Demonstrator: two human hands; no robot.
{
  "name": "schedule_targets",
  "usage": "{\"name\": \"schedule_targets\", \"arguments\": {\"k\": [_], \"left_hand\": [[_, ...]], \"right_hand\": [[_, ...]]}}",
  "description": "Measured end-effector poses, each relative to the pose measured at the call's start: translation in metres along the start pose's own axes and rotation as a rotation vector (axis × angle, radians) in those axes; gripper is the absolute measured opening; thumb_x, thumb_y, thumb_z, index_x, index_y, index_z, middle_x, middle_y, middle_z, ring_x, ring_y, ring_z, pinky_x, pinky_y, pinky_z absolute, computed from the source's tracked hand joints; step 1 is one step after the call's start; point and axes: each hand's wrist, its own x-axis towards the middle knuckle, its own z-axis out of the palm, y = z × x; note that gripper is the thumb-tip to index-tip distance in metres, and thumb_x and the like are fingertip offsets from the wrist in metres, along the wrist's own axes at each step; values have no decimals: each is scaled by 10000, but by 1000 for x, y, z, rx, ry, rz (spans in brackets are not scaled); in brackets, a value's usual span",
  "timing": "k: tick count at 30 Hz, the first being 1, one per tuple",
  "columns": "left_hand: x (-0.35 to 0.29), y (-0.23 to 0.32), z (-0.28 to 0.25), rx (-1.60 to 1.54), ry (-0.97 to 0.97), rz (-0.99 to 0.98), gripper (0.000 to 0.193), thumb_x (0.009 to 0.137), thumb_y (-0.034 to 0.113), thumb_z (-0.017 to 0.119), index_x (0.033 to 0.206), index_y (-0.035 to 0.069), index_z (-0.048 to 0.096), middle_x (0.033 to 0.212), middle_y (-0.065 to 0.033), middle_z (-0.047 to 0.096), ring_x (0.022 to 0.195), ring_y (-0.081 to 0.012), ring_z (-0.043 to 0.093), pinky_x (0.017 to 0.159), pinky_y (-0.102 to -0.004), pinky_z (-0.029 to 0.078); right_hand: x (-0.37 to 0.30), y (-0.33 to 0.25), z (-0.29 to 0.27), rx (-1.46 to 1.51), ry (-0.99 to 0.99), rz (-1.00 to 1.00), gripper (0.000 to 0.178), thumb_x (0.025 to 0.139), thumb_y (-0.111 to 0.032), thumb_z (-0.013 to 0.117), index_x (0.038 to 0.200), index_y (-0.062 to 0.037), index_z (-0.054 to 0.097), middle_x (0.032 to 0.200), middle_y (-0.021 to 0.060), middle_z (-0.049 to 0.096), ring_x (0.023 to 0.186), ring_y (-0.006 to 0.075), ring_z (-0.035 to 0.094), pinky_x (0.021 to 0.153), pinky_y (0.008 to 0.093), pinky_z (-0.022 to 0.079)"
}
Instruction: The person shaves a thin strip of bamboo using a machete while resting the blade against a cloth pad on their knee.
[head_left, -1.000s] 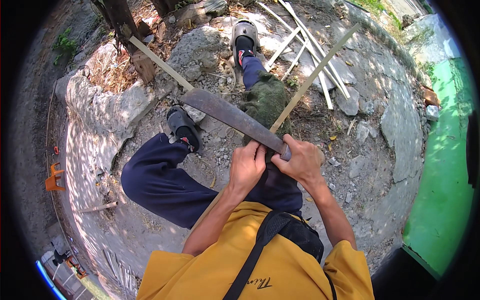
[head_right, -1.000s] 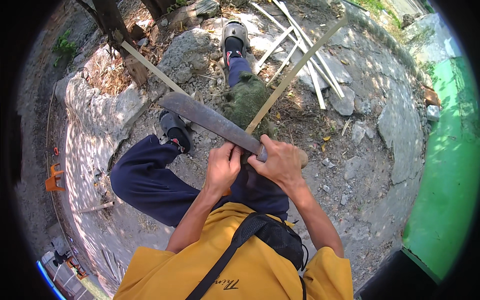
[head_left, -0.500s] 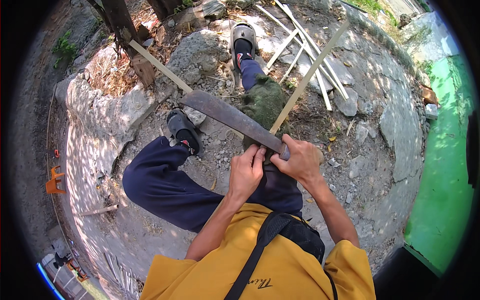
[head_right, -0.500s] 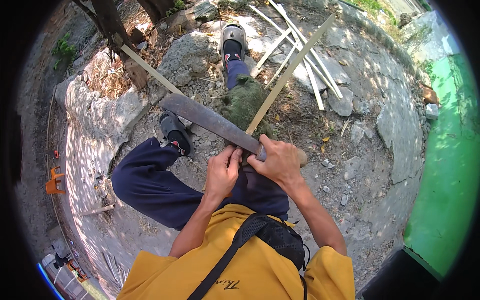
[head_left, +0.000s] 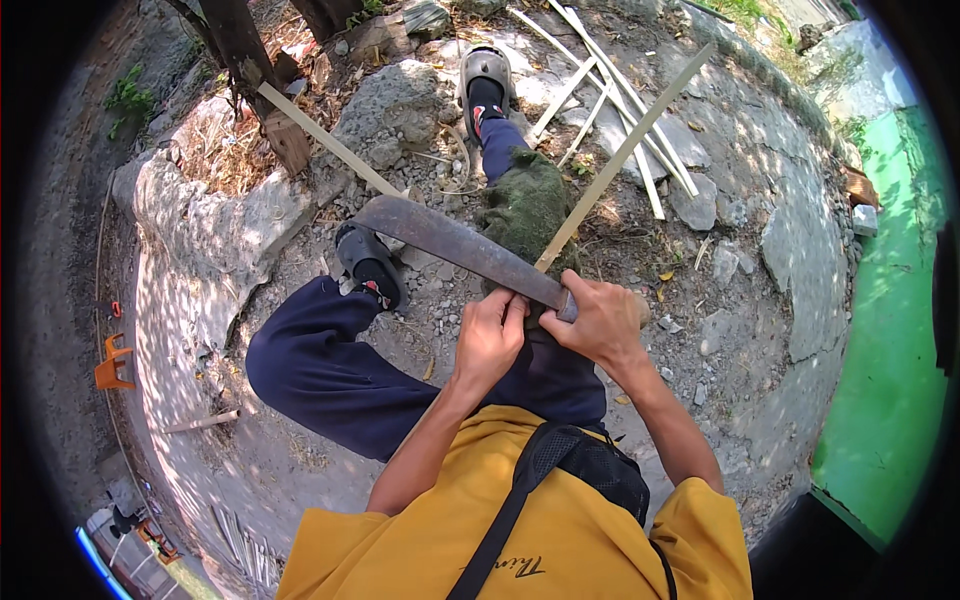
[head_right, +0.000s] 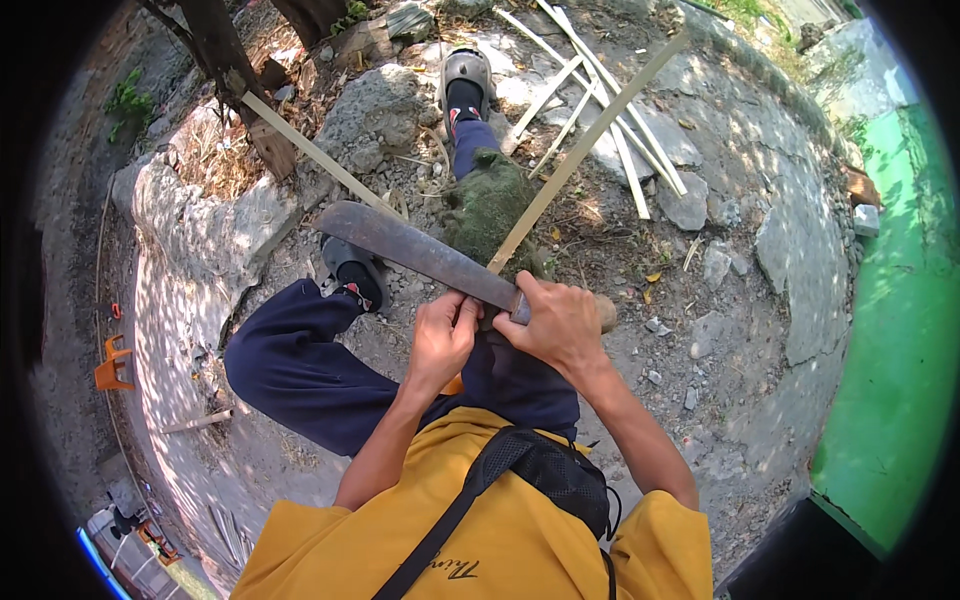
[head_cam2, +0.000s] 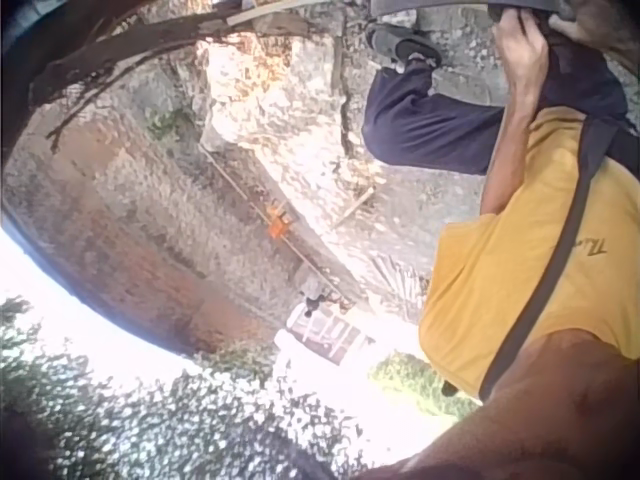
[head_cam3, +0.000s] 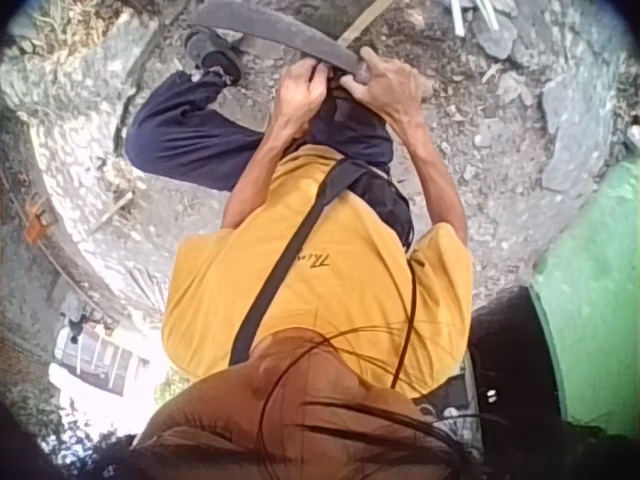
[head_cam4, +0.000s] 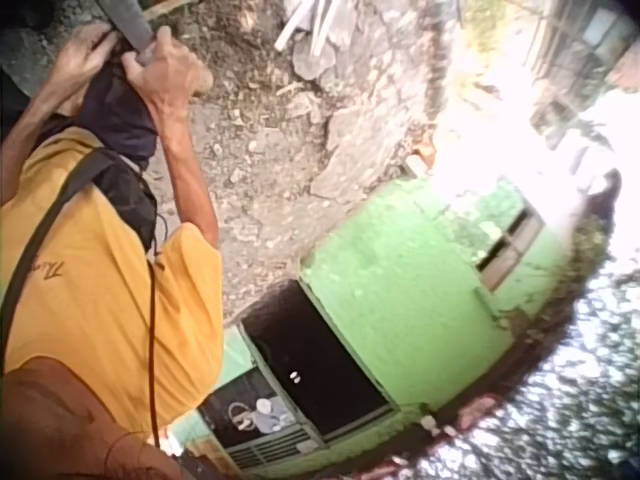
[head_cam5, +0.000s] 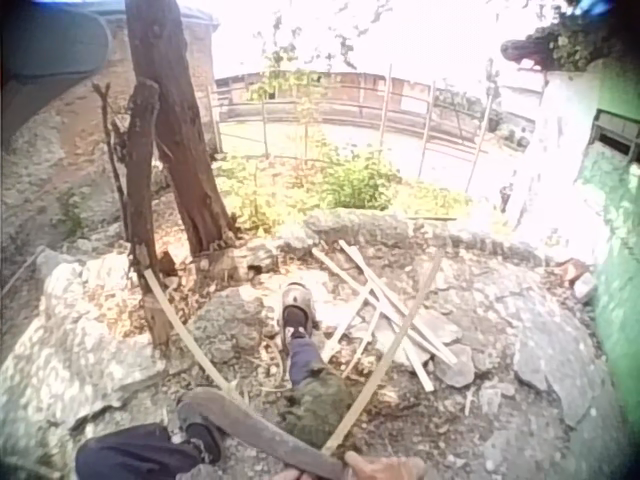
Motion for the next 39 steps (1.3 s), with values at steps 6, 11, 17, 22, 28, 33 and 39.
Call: {"name": "schedule_targets", "arguments": {"k": [6,11,17,22,28,33,39], "left_hand": [[-4,6,-3,-41,-72,-201,289,1065,157,618,849,-32,651,599,-68,569,534,-104,505,520,-325,396],[-2,9,-7,-35,-80,-150,279,1068,150,610,867,-38,660,592,-74,566,538,-102,499,517,-326,379],[3,9,-6,1,-72,-85,206,1042,125,627,948,-49,680,718,-215,654,600,-338,671,574,-413,472],[-4,11,-9,-31,-79,-145,277,1062,159,615,868,-34,652,598,-79,563,543,-115,499,522,-339,384],[11,13,-4,12,-120,-121,232,1050,154,618,928,-38,664,701,-191,658,613,-370,678,586,-422,474],[-2,13,-10,-11,-145,-193,255,1051,161,620,898,-41,656,673,-180,638,550,-303,621,562,-413,449],[-12,12,-9,-32,-85,-193,340,1074,199,617,807,-12,629,562,-27,513,523,-76,452,494,-328,338]], "right_hand": [[-3,-1,2,15,-26,24,423,721,-402,810,971,-87,680,730,171,711,680,387,717,620,499,553],[0,0,0,0,-34,35,432,720,-403,809,983,-84,683,723,183,707,678,395,715,627,504,555],[-5,-3,5,35,29,9,427,719,-401,806,970,-78,683,694,190,694,662,400,709,626,506,556],[-1,0,0,0,-14,10,424,725,-389,802,979,-72,683,691,194,689,665,399,709,626,511,558],[-2,3,4,43,20,18,422,720,-383,815,979,-77,684,695,181,696,670,397,711,619,506,556],[1,4,-2,18,12,-2,405,746,-395,818,917,-66,655,669,164,687,636,385,704,613,502,562],[-4,0,3,-10,11,-13,437,706,-396,834,988,-95,692,713,159,708,663,370,716,602,477,552]]}}
